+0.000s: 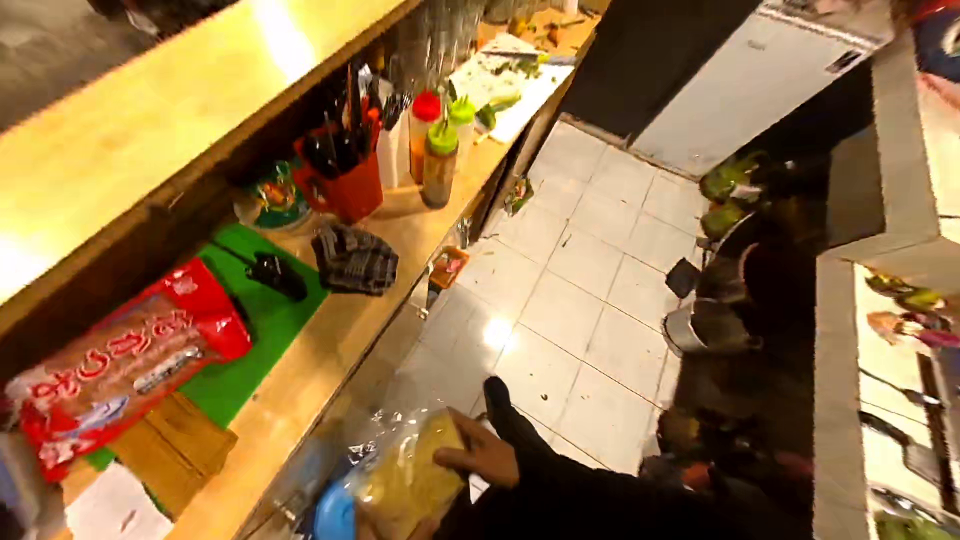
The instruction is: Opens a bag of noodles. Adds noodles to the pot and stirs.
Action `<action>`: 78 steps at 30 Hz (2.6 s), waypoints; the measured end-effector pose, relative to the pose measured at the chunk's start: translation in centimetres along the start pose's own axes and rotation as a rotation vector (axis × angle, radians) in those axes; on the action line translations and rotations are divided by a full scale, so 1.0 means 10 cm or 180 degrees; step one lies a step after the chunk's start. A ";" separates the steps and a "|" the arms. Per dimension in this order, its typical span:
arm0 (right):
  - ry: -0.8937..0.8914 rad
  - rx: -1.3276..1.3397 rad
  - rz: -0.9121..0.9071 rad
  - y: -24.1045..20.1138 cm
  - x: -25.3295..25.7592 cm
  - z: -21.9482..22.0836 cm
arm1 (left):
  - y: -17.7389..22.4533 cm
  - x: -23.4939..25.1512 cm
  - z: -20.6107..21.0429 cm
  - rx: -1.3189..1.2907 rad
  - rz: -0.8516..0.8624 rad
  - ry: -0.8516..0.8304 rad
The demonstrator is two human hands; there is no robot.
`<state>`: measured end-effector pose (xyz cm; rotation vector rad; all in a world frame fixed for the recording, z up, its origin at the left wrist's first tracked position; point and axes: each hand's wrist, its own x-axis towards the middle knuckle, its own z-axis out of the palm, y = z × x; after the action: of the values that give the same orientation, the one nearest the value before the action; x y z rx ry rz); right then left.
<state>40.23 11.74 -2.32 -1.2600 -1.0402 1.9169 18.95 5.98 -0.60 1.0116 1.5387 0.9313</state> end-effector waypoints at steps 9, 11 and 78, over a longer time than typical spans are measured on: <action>0.1048 0.0080 -0.0999 -0.42 -0.21 -2.73 | 0.70 1.45 2.77 -0.0506 0.0806 -0.0249; 0.1148 0.0001 -0.1035 -0.66 -0.16 -3.27 | 0.89 1.73 3.34 -0.0473 0.0925 -0.0253; -0.0117 -0.4238 -0.1521 -4.42 4.10 -8.99 | 3.15 4.70 6.75 0.0246 0.1312 0.2107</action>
<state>112.24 92.48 -4.01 -1.3369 -2.5257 0.7444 84.09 65.21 1.41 1.1671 1.9474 1.6232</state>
